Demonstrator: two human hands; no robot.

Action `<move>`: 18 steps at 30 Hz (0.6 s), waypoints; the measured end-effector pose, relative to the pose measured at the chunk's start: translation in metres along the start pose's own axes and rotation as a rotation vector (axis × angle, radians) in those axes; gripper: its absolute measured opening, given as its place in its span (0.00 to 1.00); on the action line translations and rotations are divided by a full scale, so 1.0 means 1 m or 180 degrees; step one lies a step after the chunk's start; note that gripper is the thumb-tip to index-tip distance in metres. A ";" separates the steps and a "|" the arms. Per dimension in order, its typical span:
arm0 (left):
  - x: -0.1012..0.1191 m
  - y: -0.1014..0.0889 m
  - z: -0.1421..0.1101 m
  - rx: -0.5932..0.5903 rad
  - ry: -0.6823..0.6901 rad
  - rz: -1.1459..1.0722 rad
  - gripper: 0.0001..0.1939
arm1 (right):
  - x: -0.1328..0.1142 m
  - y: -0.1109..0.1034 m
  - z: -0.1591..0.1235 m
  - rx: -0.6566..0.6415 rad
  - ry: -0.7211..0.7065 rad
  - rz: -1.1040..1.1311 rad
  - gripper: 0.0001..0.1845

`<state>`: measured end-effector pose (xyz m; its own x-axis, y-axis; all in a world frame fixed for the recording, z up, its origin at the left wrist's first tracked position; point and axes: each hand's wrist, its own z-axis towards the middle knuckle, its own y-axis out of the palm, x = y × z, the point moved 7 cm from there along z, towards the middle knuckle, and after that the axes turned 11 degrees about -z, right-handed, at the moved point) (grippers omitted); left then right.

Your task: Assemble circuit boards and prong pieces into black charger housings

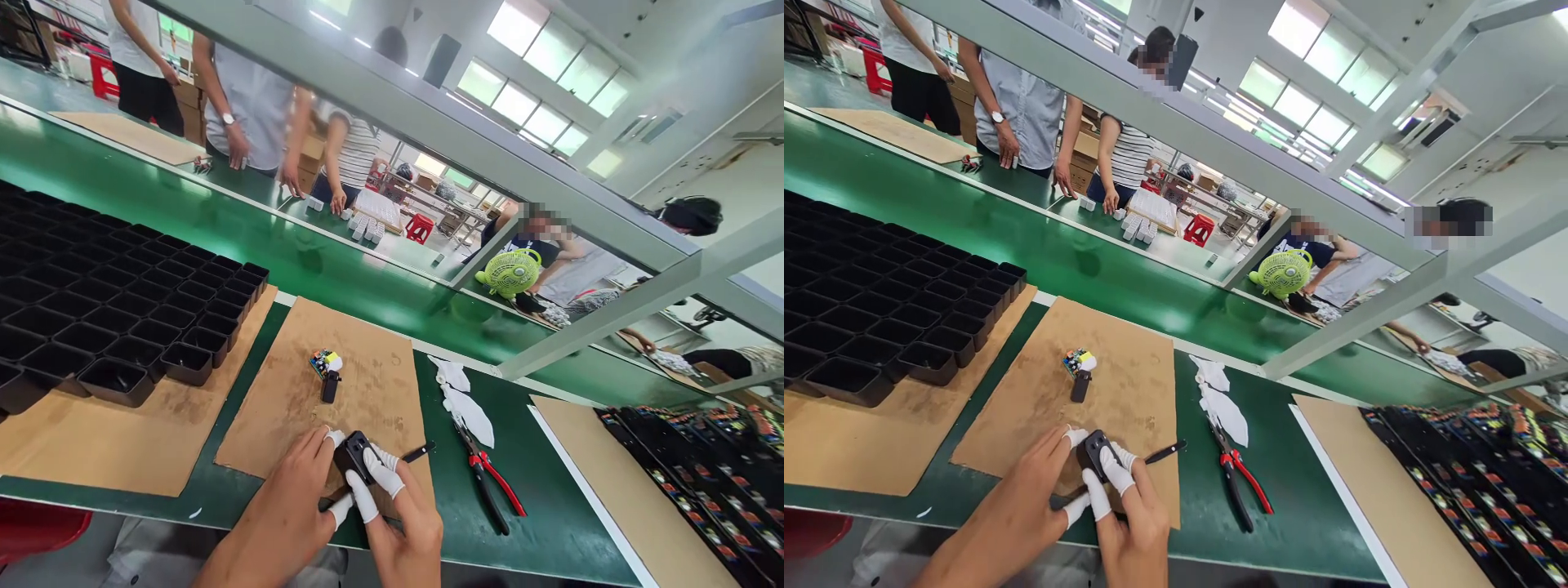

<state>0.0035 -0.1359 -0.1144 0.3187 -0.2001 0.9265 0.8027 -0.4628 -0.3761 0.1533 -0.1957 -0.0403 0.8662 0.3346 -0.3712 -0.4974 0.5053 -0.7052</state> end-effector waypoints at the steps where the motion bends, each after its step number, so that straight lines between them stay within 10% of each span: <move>1: -0.001 -0.002 -0.001 0.0085 0.0039 -0.0044 0.38 | -0.001 -0.001 0.000 0.0054 -0.0017 -0.0033 0.25; 18: 0.005 -0.031 -0.011 0.1066 0.0223 -0.0310 0.20 | -0.007 -0.003 -0.018 0.0642 0.0203 0.0102 0.23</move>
<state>-0.0257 -0.1321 -0.0984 0.2064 -0.2330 0.9503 0.9521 -0.1763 -0.2500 0.1493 -0.2137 -0.0461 0.8479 0.3054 -0.4335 -0.5188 0.6462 -0.5596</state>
